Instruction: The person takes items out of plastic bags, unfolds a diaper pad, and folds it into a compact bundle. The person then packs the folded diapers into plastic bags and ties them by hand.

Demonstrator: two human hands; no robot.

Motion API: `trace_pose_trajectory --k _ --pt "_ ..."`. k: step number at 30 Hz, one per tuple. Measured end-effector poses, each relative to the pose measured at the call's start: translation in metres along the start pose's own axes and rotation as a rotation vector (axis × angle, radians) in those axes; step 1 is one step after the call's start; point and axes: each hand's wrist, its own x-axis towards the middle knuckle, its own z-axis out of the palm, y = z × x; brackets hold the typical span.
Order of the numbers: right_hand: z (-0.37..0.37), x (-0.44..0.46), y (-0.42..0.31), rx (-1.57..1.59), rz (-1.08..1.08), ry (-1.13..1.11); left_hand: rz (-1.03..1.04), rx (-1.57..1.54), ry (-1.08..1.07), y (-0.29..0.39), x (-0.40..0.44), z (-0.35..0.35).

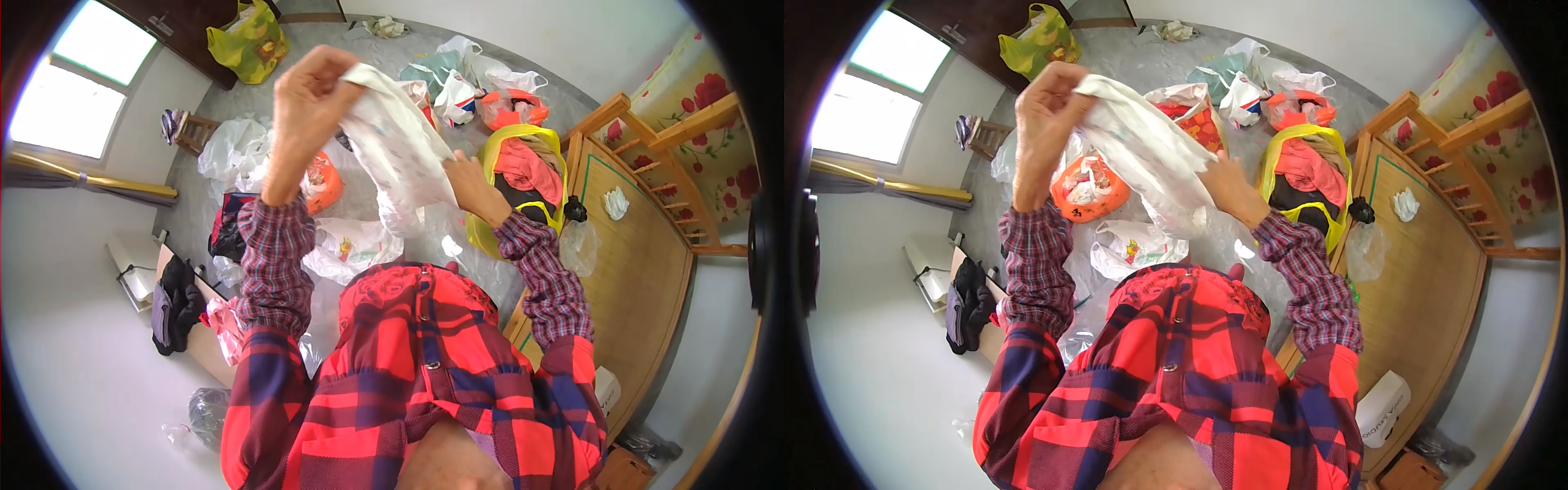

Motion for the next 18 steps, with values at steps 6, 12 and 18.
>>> trace_pose_trajectory --k 6,12,18 --pt "-0.069 -0.014 0.036 -0.071 -0.026 -0.076 -0.055 0.135 0.229 -0.067 0.014 -0.078" --pt "-0.143 -0.014 0.056 0.234 -0.294 0.193 -0.236 0.123 0.350 -0.102 0.008 -0.115" --pt "-0.174 0.006 0.054 0.443 -0.250 0.576 -0.219 0.058 0.324 -0.116 0.014 -0.114"
